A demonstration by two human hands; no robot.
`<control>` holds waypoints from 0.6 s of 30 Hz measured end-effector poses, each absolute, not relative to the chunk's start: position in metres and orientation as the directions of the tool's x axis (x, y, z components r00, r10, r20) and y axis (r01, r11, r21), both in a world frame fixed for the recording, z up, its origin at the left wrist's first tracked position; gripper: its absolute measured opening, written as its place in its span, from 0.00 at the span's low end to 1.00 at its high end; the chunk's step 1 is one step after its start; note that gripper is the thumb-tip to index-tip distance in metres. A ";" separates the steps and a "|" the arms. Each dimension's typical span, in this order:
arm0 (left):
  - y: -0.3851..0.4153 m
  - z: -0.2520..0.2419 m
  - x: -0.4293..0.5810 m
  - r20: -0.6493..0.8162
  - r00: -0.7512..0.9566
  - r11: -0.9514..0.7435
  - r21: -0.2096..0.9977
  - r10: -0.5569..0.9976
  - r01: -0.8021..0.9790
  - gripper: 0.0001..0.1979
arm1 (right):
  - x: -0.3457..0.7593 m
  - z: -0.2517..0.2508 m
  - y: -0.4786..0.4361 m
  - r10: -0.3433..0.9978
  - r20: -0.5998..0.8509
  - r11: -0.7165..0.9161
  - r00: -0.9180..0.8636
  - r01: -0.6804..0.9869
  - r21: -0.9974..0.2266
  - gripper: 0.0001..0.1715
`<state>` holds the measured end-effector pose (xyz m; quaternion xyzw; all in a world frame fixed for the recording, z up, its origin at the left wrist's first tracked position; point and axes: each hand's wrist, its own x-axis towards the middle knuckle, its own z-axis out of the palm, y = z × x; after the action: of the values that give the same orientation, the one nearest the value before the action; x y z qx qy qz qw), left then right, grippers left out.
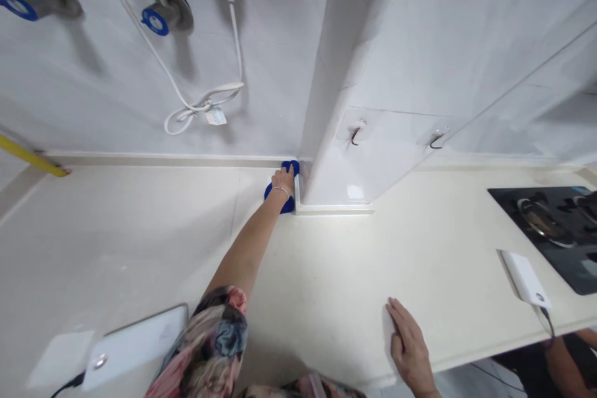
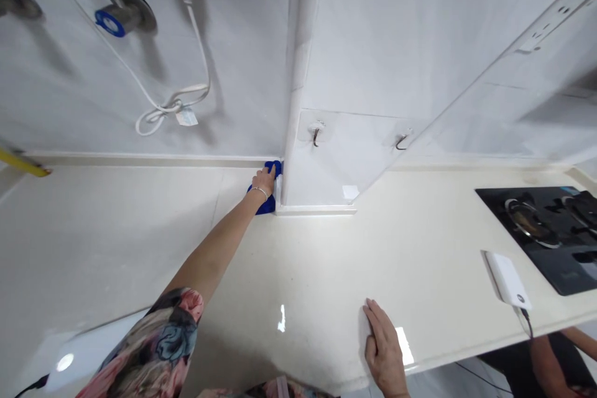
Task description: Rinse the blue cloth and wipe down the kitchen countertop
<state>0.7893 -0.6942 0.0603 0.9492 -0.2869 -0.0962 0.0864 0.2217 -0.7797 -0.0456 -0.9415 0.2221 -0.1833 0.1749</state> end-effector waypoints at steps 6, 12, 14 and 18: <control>-0.698 0.052 0.806 -0.116 0.825 -0.825 0.214 -0.553 -0.523 0.33 | 0.222 -0.044 -0.780 -0.486 0.257 -0.837 0.835 -0.360 -0.412 0.39; -0.684 0.048 0.796 -0.070 0.810 -0.801 0.219 -0.583 -0.557 0.36 | 0.224 -0.043 -0.781 -0.470 0.287 -0.848 0.835 -0.335 -0.411 0.38; -0.676 0.048 0.787 -0.035 0.792 -0.777 0.225 -0.609 -0.588 0.36 | 0.224 -0.044 -0.781 -0.461 0.299 -0.854 0.836 -0.326 -0.405 0.38; -0.661 0.051 0.765 -0.020 0.751 -0.738 0.206 -0.660 -0.643 0.34 | 0.225 -0.046 -0.783 -0.446 0.314 -0.862 0.838 -0.309 -0.402 0.39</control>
<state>0.7654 -0.6610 0.0510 0.9310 -0.3499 -0.0460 0.0933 0.2248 -0.7831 -0.0458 -0.9434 0.2000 -0.2026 0.1699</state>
